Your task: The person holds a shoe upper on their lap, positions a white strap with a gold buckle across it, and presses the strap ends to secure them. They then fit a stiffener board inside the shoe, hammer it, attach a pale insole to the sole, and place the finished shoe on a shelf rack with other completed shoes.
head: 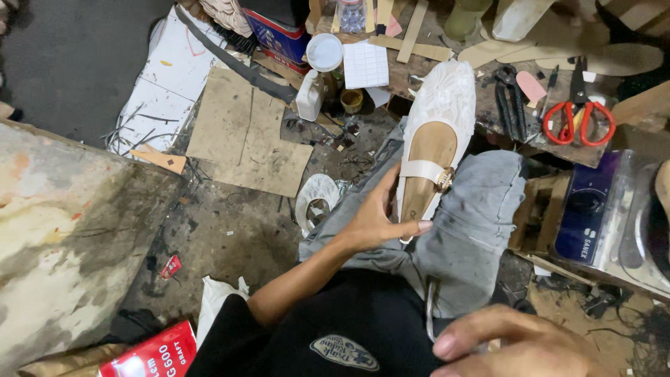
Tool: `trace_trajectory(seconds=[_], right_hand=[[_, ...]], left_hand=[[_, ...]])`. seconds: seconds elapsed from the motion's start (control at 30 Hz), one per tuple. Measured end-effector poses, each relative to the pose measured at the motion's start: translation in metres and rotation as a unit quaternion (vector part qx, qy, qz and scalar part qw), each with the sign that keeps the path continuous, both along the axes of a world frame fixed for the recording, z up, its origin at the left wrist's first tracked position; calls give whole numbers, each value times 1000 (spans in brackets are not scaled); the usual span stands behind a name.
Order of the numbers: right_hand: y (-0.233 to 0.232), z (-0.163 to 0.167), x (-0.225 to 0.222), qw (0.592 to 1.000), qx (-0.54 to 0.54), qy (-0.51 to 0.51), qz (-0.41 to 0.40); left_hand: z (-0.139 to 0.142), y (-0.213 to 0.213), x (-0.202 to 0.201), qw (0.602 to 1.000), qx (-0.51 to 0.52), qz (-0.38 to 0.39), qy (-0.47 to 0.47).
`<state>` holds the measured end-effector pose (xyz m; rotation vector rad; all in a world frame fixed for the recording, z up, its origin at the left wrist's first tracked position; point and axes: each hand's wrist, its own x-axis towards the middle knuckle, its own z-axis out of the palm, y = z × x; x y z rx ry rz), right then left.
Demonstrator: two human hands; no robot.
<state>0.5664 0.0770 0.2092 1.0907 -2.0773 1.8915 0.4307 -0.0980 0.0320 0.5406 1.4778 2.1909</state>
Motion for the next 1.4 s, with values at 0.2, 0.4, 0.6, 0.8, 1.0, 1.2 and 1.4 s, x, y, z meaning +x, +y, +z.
trace_trajectory(seconds=[0.2,0.4,0.6,0.8,1.0,1.2,1.4], right_hand=[[-26,4,-19,990,-55,33,126],[-12,4,-20,990,-98,78,64],[3,-34,-56,943,-167,96,-270],[11,-134,-102,900,-242,-220,-287],[24,-163,-90,835,-333,-373,-230],[16,-150,-100,808,-408,-365,-215],[6,-150,-96,788,-432,-358,-254]], left_hand=[[1,-12,7,1000,-13,11,4],[6,-14,10,1000,4,16,-22],[9,-15,10,1000,-19,12,-5],[18,-13,18,998,-30,-48,38],[25,-11,25,985,-88,-55,136],[24,3,29,947,-151,77,273],[24,5,23,933,-147,126,302]])
